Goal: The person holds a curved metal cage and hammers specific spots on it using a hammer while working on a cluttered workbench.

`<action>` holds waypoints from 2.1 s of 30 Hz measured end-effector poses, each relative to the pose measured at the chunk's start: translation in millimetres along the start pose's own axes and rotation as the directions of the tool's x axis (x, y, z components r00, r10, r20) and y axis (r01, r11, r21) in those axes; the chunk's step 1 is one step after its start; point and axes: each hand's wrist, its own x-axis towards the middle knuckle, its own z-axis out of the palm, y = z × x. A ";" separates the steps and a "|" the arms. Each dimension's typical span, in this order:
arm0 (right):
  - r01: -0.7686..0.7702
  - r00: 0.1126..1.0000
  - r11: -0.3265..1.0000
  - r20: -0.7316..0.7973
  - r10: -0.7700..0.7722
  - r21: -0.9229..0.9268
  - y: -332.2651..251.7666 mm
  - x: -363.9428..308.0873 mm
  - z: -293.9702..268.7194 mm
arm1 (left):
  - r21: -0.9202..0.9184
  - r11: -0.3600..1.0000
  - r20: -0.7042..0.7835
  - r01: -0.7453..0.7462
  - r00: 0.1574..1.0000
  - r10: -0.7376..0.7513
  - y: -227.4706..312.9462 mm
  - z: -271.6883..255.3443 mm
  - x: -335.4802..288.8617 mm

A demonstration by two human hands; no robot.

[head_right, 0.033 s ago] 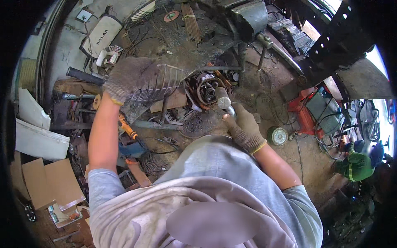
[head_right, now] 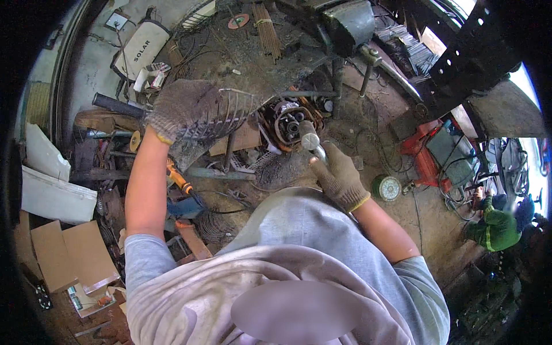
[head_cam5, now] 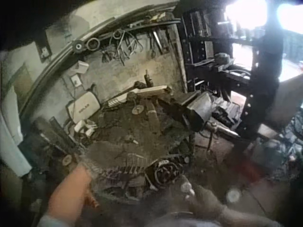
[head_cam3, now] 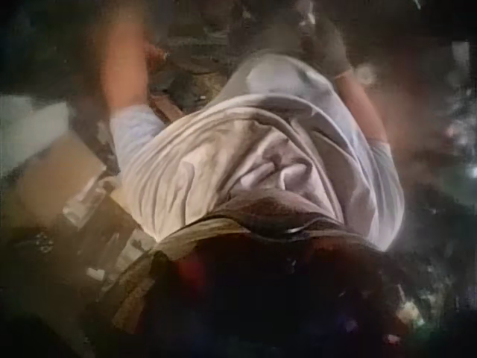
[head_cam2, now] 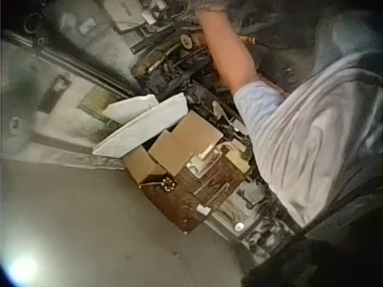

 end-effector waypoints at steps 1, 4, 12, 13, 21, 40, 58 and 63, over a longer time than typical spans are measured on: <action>-0.074 0.996 0.997 0.046 0.075 -0.034 -0.3 3.5 3.9 | -0.011 1.000 0.006 -0.008 1.000 0.008 -2.3 1.7 4.2; -0.139 0.988 0.989 0.060 0.142 -0.048 -1.0 13.3 26.7 | -0.025 0.994 0.165 0.102 0.982 -0.097 -10.2 4.7 9.0; -0.127 0.989 0.990 0.078 0.122 0.065 -10.0 47.1 77.7 | 0.014 0.963 -0.254 0.270 0.932 -0.258 -7.7 17.7 -3.5; -0.107 0.991 0.983 0.092 0.094 0.150 -13.8 51.5 78.5 | 0.018 0.962 -0.248 0.274 0.933 -0.261 -10.1 17.2 -2.6; -0.121 0.971 0.954 0.234 0.056 0.274 -25.5 105.0 65.3 | 0.097 0.948 -0.137 0.303 0.947 -0.289 -6.6 18.3 41.8; 0.060 0.998 0.900 -0.029 -0.052 0.431 41.8 102.5 97.9 | 0.216 0.970 -0.133 0.111 0.988 -0.084 3.7 79.8 100.1; -0.033 0.988 0.831 -0.107 0.111 0.555 9.2 123.4 115.1 | 0.253 0.962 -0.081 0.103 0.993 -0.085 -12.9 98.7 97.2; -0.095 0.990 0.857 -0.038 0.133 0.506 5.5 132.5 105.8 | 0.215 0.972 -0.031 0.094 0.995 -0.090 -4.2 88.4 101.6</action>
